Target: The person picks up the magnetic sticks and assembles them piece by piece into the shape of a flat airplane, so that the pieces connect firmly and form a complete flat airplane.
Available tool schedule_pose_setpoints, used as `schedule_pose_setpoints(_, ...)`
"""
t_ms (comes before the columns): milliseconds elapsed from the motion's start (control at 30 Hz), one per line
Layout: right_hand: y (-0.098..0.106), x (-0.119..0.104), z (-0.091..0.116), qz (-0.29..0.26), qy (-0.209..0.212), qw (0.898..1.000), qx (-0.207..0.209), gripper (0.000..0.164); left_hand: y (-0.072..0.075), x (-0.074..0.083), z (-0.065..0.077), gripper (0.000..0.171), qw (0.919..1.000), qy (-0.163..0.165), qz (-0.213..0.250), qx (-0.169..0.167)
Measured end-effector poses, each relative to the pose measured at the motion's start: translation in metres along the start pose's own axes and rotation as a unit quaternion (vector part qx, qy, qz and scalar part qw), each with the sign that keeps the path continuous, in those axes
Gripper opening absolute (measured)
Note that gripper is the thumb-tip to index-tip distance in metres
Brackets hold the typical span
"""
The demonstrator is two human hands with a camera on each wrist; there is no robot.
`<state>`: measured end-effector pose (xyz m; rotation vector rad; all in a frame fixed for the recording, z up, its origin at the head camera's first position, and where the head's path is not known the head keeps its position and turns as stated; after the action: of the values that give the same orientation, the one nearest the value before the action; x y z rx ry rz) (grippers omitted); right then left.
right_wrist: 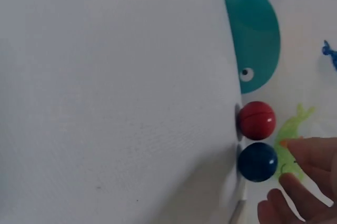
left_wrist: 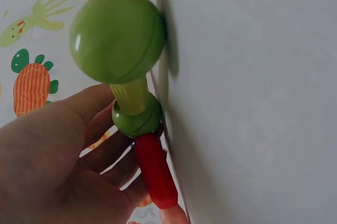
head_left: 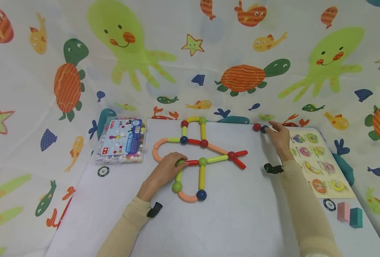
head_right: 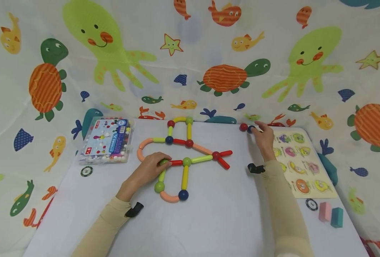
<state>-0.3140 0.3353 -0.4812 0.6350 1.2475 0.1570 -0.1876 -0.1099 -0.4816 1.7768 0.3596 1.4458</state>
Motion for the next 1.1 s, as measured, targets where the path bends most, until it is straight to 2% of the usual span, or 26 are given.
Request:
schedule_pose_setpoints(267,-0.008,0.005,-0.009,0.063,-0.005,0.997,-0.035,0.052,-0.001,0.000,0.000,0.029,1.0000,0.006,0.002,-0.001)
schedule_pose_setpoints(533,-0.012,0.006,-0.007,0.078,-0.001,0.997,-0.006,0.050,0.000,0.000,0.000,0.029,1.0000,0.005,0.002,-0.003)
schedule_pose_setpoints(700,-0.005,0.006,-0.003,0.059,0.003,0.998,0.017,0.054,0.001,0.001,0.000,0.029,1.0000,0.006,0.002,-0.003)
schedule_pose_setpoints(867,0.003,0.000,0.012,0.029,0.012,0.999,0.022,0.062,0.001,0.001,-0.001,0.027,1.0000,0.006,0.001,0.000)
schedule_pose_setpoints(967,0.005,-0.004,0.028,0.017,0.015,1.000,0.006,0.066,0.001,0.002,0.000,0.028,1.0000,0.004,0.001,-0.001)
schedule_pose_setpoints(1100,0.002,-0.003,0.052,0.027,0.020,0.999,-0.033,0.068,0.000,0.002,0.000,0.027,1.0000,0.000,0.001,-0.001)
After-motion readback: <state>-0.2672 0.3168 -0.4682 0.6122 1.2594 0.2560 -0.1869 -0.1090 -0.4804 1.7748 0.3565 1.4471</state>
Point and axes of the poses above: each hand's wrist, its own z-axis away from the middle knuckle, its own y-axis out of the back of the hand, x = y × z, the point moved 3 cm from there along -z, towards the middle knuckle, and after that the axes turned 4 degrees about -y, right-handed, at the moved point
